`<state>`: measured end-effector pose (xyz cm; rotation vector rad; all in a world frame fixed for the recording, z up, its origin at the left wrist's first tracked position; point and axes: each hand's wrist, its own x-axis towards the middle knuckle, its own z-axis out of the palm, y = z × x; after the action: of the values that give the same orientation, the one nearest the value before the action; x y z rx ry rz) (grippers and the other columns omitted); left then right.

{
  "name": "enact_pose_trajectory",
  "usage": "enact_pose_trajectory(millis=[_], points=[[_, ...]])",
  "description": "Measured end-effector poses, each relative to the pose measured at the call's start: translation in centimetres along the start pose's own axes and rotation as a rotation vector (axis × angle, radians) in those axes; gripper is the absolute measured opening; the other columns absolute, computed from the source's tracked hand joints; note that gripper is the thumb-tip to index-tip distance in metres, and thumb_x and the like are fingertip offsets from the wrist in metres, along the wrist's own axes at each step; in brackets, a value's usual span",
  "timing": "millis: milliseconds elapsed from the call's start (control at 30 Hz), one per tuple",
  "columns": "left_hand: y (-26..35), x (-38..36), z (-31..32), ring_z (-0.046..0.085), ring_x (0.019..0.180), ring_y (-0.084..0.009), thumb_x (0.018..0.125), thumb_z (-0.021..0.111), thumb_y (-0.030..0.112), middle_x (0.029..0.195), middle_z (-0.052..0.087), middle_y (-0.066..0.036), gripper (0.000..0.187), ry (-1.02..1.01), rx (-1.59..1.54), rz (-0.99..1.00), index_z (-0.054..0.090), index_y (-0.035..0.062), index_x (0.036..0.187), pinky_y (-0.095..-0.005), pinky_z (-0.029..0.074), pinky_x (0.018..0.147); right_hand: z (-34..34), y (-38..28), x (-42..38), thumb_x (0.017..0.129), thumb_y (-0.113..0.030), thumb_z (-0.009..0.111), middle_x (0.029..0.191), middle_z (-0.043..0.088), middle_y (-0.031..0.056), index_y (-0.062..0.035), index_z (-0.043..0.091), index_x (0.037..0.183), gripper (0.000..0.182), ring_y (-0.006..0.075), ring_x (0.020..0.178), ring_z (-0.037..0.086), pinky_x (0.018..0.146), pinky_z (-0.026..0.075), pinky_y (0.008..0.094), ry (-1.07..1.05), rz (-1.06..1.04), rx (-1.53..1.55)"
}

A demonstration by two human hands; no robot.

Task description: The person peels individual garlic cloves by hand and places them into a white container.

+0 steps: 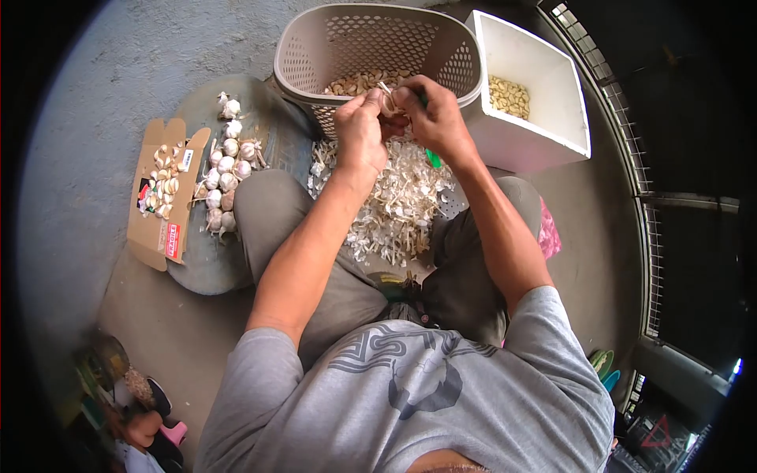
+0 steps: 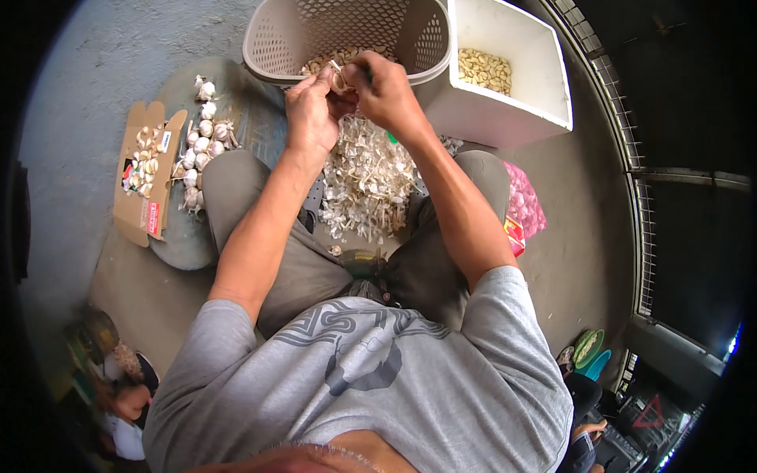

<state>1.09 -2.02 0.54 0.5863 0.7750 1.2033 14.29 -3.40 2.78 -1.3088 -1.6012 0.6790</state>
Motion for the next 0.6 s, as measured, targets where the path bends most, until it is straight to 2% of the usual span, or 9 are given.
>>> enact_pose_trajectory(millis=[67,100,200,233,367,467,600], points=[[-0.3,0.3,0.1,0.067,0.057,-0.018,0.106,0.052,0.019,0.079,0.069,-0.009,0.026,0.03,-0.136,-0.085,0.067,-0.0013,0.099,-0.0304,0.057,0.051,-0.1,0.8,0.1,0.1,-0.016,0.064,0.078,0.066,0.0155,0.0052,0.064,0.097,0.021,0.0213,0.069,0.063,0.065,0.051,0.0378,0.062,-0.005,0.02],[-0.5,0.4,0.0,0.068,0.057,-0.02,0.105,0.053,0.02,0.084,0.07,-0.011,0.024,-0.027,-0.154,-0.063,0.065,-0.0014,0.103,-0.0327,0.059,0.053,-0.1,0.4,0.3,0.101,-0.015,0.062,0.078,0.068,0.0104,0.0049,0.065,0.101,0.02,0.0174,0.064,0.063,0.059,0.051,0.0344,0.067,-0.038,0.022],[-0.5,1.0,-0.6,0.069,0.069,-0.0227,0.106,0.053,0.02,0.092,0.07,-0.012,0.024,-0.151,-0.091,-0.084,0.065,-0.0009,0.109,-0.0392,0.061,0.065,-2.0,-1.0,0.2,0.103,-0.016,0.061,0.078,0.067,0.0058,0.0042,0.065,0.102,0.02,0.0114,0.058,0.06,0.05,0.049,0.0299,-0.054,0.345,0.267],[-0.3,0.9,-0.6,0.068,0.069,-0.0219,0.105,0.054,0.021,0.091,0.07,-0.011,0.023,-0.157,-0.103,-0.091,0.065,0.0005,0.109,-0.0371,0.059,0.063,-2.0,-0.5,0.2,0.103,-0.015,0.061,0.076,0.065,0.0029,0.003,0.065,0.103,0.019,0.0073,0.053,0.057,0.043,0.044,0.0249,-0.032,0.318,0.353],[0.5,0.6,-0.4,0.067,0.068,-0.0197,0.104,0.057,0.024,0.09,0.07,-0.008,0.024,-0.153,-0.075,-0.169,0.067,0.0029,0.108,-0.0325,0.053,0.057,-3.2,0.1,0.2,0.103,-0.015,0.061,0.074,0.064,0.0017,0.0009,0.064,0.1,0.017,0.0084,0.053,0.058,0.042,0.043,0.0233,-0.042,0.319,0.456],[0.4,0.6,-0.9,0.066,0.067,-0.019,0.104,0.057,0.025,0.09,0.071,-0.008,0.025,-0.233,-0.109,-0.204,0.068,0.0033,0.106,-0.0325,0.053,0.057,-4.0,0.1,0.2,0.103,-0.019,0.062,0.075,0.062,0.0014,-0.0011,0.064,0.105,0.018,0.0081,0.052,0.057,0.042,0.04,0.0225,-0.12,0.357,0.426],[1.6,-0.6,0.5,0.065,0.07,-0.0144,0.101,0.062,0.021,0.09,0.071,-0.006,0.018,-0.245,0.1,-0.158,0.069,0.0046,0.104,-0.0288,0.052,0.057,-3.5,0.1,0.5,0.104,-0.017,0.061,0.075,0.061,0.0006,-0.0005,0.065,0.105,0.017,0.0051,0.051,0.052,0.042,0.037,0.0214,-0.069,0.332,0.376]])
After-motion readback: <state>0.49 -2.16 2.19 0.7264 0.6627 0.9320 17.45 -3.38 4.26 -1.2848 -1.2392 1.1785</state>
